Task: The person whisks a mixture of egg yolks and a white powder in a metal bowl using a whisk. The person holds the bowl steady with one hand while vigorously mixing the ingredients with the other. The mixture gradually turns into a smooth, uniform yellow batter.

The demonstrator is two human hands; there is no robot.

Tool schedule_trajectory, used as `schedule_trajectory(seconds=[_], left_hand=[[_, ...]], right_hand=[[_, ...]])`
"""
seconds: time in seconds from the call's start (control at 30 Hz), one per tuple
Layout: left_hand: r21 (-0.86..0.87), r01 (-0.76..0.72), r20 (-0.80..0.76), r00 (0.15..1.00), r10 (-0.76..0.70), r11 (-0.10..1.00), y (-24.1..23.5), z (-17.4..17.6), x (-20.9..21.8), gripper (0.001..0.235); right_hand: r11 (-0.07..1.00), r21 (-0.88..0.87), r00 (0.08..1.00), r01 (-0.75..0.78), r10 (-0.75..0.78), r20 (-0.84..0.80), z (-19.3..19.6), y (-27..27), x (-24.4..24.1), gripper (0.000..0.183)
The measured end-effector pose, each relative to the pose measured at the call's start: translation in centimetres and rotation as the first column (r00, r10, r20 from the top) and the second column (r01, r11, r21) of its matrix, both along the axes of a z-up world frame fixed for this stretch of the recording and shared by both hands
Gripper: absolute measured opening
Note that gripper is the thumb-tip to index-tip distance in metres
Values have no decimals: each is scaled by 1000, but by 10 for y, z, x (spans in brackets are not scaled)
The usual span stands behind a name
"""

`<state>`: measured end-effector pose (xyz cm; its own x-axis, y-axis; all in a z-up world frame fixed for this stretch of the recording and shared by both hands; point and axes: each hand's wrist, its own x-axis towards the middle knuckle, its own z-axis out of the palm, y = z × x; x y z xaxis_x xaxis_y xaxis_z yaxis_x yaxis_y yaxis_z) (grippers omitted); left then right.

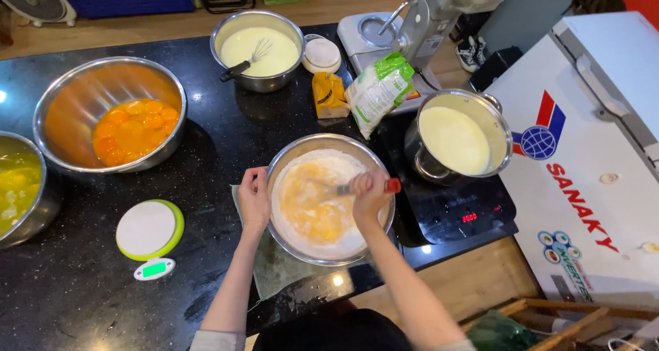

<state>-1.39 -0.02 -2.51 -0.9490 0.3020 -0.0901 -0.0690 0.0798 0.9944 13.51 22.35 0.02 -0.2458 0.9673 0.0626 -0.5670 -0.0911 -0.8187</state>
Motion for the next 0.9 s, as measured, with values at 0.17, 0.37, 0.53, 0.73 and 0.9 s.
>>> schedule_trajectory(seconds=[0.17, 0.37, 0.53, 0.73, 0.9], left_hand=[[-12, 11, -5, 1000, -11, 1000, -4, 4, 3, 27], [-20, 19, -20, 1000, -19, 1000, -1, 1, 2, 27], [-15, -19, -5, 1000, 19, 1000, -3, -7, 1, 25], [-61, -30, -17, 999, 29, 998, -3, -9, 0, 26], [-74, -24, -35, 999, 22, 997, -1, -3, 6, 23]], right_hand=[[964, 171, 963, -202, 164, 215, 52, 24, 21, 51], [915, 248, 941, 318, -337, 36, 33, 20, -60, 33], [972, 153, 983, -178, 182, -10, -4, -75, -14, 58], [926, 299, 959, -232, 166, 230, 38, -25, 127, 39], [944, 269, 978, -192, 161, 133, 80, 53, 55, 54]])
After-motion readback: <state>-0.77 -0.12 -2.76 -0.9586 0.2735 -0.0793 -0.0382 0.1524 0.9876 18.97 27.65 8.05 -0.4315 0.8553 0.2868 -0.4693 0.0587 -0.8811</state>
